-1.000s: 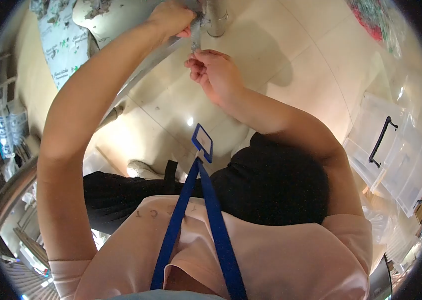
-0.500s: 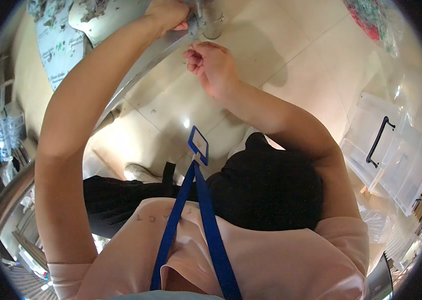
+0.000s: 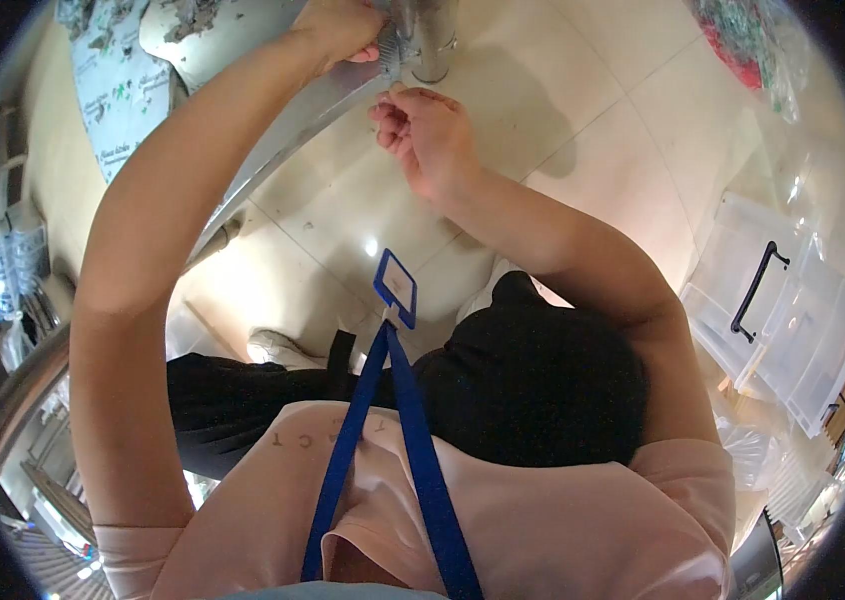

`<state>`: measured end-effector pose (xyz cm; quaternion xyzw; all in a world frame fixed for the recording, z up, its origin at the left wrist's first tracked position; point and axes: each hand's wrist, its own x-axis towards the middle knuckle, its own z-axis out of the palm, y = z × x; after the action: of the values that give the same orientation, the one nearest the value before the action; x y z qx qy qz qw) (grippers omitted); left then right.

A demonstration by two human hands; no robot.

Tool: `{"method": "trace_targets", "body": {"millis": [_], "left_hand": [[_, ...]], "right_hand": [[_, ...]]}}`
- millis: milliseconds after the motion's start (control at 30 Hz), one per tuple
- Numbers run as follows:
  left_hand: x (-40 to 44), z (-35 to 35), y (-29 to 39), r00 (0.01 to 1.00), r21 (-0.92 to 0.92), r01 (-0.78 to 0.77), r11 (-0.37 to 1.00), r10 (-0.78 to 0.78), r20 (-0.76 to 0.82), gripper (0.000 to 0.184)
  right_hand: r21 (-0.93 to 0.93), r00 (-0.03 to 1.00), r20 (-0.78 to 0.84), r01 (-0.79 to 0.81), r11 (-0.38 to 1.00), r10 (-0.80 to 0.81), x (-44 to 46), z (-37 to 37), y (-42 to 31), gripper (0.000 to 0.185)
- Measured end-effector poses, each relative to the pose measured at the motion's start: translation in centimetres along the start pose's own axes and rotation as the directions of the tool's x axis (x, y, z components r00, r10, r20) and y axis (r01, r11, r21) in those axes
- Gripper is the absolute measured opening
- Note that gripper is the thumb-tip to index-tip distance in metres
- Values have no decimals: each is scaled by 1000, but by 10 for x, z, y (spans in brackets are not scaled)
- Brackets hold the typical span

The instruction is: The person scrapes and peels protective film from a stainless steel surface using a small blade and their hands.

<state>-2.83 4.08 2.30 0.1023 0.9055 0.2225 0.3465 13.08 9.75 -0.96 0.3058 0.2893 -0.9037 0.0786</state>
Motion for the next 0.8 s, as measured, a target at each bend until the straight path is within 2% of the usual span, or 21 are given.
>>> {"method": "trace_targets", "body": {"millis": [100,167,200,267,300,333,367,400,467,500,600,700,767,800], "left_hand": [[-23,2,-5,995,58,-89,994,86,59,23],[-13,2,-16,996,-195,-83,977,90,27,19],[-13,0,-21,996,-321,-75,944,84,14,17],[-13,-11,-33,999,-450,-36,893,15,-51,17],[-15,-16,-39,997,-503,-21,864,-17,-71,18],[-21,-19,-50,947,-322,-186,928,82,-310,16],[-30,-20,-64,832,-102,-310,945,217,-511,15],[-36,-19,-73,654,141,-379,915,373,-658,14],[-42,1,-82,481,477,-521,708,705,-522,17],[-45,10,-81,380,614,-557,558,830,-409,20],[-53,36,-62,313,644,-662,384,922,-229,23],[-37,14,-71,210,768,-557,316,948,-238,28],[-32,-17,-84,656,597,-383,705,663,-361,39],[-19,-33,-93,382,798,-200,568,795,-470,25]], "right_hand": [[7,997,-52,-51,999,51,-13,10,0,16],[6,998,-47,-39,999,39,-6,5,7,16],[-68,1000,-19,15,998,-16,-6,7,4,16],[-199,992,55,125,972,-116,-6,8,-7,17],[-341,983,122,172,924,-138,-10,2,-6,18],[-469,970,185,226,854,-155,-21,-8,-4,19],[-587,954,252,284,758,-162,-31,-19,-3,19],[-669,951,276,296,682,-142,-37,-34,-1,20],[-805,945,313,317,501,-95,-47,-65,9,21],[-799,953,292,291,526,-84,-52,-73,14,21],[-796,964,262,243,555,-47,-58,-82,19,21],[-800,957,287,261,540,-36,-57,-78,14,21],[-778,956,287,268,568,-58,-55,-80,16,21],[-778,959,278,261,571,-60,-56,-79,15,21]]}}
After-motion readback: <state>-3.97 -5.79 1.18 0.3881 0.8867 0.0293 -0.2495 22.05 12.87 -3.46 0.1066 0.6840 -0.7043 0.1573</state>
